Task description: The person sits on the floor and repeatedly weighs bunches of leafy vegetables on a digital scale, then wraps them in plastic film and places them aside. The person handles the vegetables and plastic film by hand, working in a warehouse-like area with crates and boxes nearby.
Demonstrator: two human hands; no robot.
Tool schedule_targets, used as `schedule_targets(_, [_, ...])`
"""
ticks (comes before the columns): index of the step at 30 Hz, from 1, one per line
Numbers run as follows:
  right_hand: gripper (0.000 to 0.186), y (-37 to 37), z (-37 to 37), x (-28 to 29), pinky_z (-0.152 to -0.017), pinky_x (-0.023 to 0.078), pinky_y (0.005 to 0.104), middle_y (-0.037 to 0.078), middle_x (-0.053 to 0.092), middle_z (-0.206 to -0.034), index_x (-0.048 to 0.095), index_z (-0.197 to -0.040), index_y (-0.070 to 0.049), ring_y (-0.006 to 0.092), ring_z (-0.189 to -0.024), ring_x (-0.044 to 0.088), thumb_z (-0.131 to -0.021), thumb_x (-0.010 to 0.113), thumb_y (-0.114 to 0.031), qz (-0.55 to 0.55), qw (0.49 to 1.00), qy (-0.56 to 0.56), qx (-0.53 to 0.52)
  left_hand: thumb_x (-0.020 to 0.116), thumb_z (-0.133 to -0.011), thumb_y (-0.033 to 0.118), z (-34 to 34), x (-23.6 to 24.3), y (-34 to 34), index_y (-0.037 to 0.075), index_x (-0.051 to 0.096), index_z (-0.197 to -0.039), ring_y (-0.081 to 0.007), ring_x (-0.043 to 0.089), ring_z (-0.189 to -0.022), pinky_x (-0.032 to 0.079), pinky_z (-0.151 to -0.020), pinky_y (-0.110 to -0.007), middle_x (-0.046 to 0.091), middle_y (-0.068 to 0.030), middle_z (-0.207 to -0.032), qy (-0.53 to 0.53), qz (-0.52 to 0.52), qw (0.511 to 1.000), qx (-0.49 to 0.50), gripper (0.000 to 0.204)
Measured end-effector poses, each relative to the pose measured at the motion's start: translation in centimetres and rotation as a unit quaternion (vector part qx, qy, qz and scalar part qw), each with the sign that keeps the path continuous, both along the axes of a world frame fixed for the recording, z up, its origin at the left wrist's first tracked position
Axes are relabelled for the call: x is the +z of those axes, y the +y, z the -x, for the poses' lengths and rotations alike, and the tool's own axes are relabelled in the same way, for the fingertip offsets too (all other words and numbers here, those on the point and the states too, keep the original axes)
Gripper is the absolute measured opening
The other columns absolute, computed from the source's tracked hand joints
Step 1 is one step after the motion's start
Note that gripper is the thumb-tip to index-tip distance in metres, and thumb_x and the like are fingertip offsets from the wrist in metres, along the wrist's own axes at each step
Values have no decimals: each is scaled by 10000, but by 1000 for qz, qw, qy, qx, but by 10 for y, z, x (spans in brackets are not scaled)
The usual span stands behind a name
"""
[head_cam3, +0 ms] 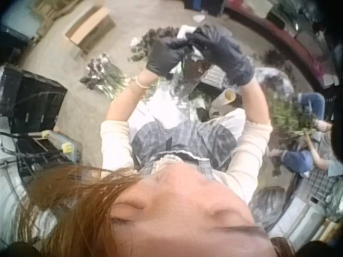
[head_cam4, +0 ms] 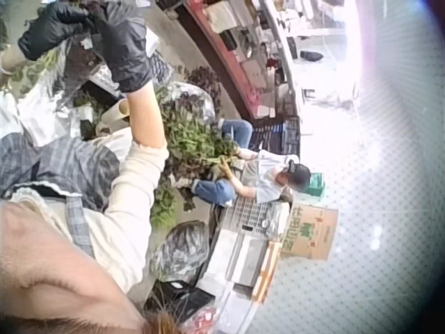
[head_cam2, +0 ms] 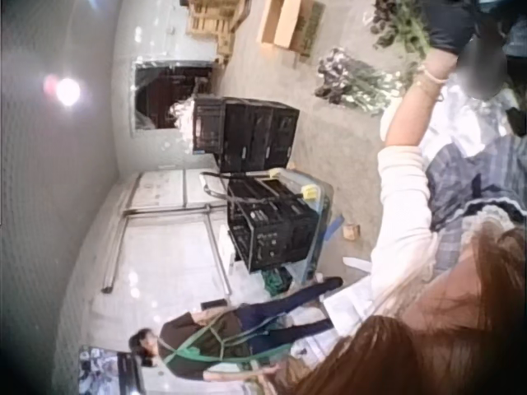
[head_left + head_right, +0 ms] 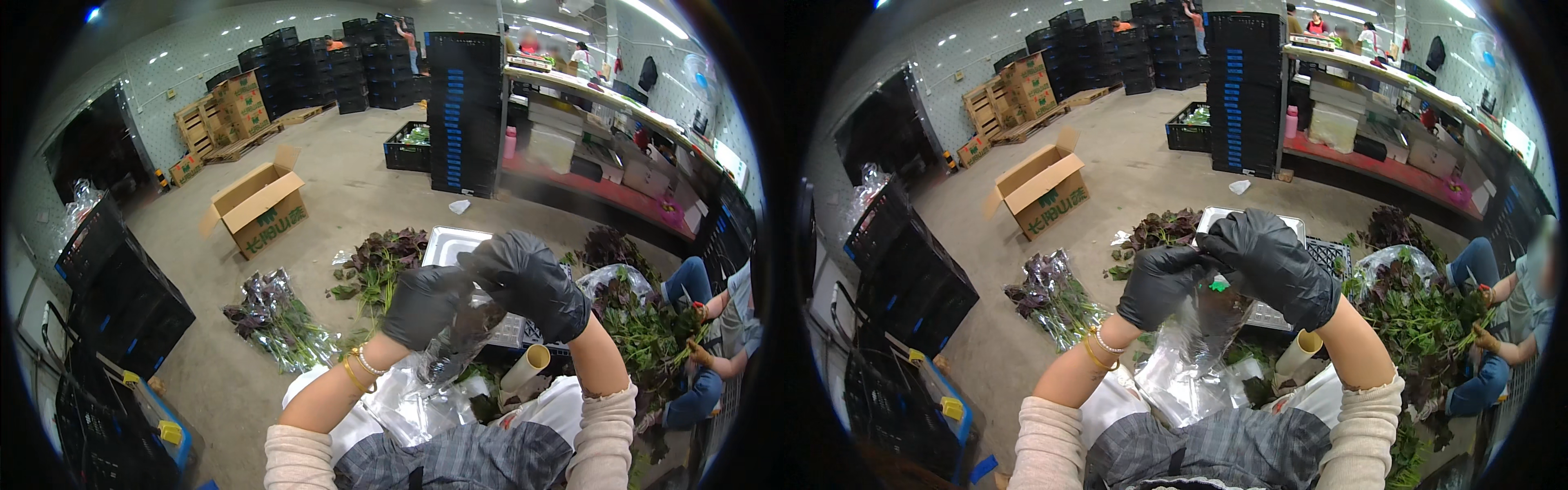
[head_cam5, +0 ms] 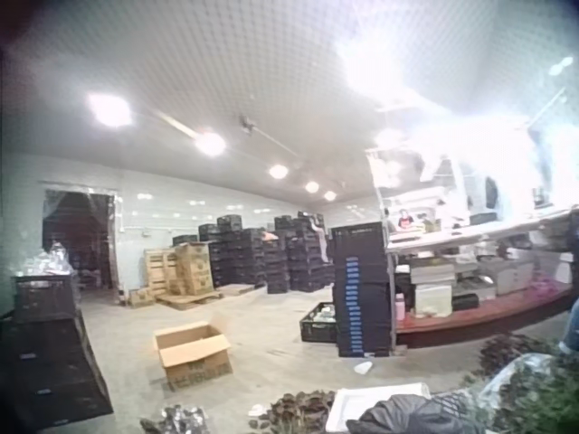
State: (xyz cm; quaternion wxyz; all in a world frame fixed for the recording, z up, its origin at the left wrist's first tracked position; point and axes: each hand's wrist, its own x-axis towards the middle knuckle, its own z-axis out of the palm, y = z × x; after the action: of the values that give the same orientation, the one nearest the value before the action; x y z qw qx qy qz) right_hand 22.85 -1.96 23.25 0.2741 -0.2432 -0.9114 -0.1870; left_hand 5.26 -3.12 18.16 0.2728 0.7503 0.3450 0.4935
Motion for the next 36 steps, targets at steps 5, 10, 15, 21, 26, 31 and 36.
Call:
schedule_targets(5, [104,-5,5,12,-529,418,340,47,553,-646,609,-721,-102,229,-619,545,-626,638,-72,114,993,25,8,643,-706,52,-2,4,-12,36,654,-860,-168,616,-629,472,-589,-269,639,-115,-734,106,-33,992,53,156])
schedule_targets(10, [89,2,5,-4,-529,441,317,83,551,-644,564,-671,-71,237,-580,553,-610,616,-30,136,977,162,-5,645,-723,57,-4,-4,-16,41,649,-908,-113,611,-662,479,-617,-239,652,-95,-781,27,13,999,13,186])
schedule_targets(15, [97,60,-98,-14,-556,437,284,46,570,-699,588,-827,-38,173,-583,544,-812,526,-111,199,743,637,53,617,-741,0,8,-11,-13,50,634,-984,-62,572,-722,473,-654,-221,656,-61,-876,-114,65,991,-13,249])
schedule_targets(21, [292,110,-313,-211,-695,439,322,93,525,-956,513,-1031,-47,218,-787,542,-801,562,-221,411,725,69,-549,574,-762,-18,22,-18,12,7,640,-930,-88,589,-745,475,-695,-236,652,-84,-882,-198,44,979,-4,181])
schedule_targets(26, [503,98,-250,-198,-811,441,353,131,488,-1170,451,-1200,-54,255,-957,541,-792,591,-312,468,783,-59,-405,570,-781,-22,17,1,15,-22,620,-962,-100,580,-776,480,-728,-243,642,-85,-909,-154,29,988,-7,188])
schedule_targets(31, [513,37,-25,-51,-777,487,288,107,523,-1172,475,-1200,-43,174,-969,552,-718,644,3,551,711,369,233,566,-782,-24,39,13,3,-10,613,-993,-91,577,-791,469,-746,-230,639,-86,-935,-105,3,994,22,216])
schedule_targets(36, [193,37,-12,-7,-568,499,207,100,633,-948,628,-964,-8,82,-734,604,-777,585,-33,456,835,286,116,570,-785,2,70,41,-5,-21,599,-1011,-102,580,-833,460,-766,-231,631,-97,-962,-108,-6,994,-17,230])
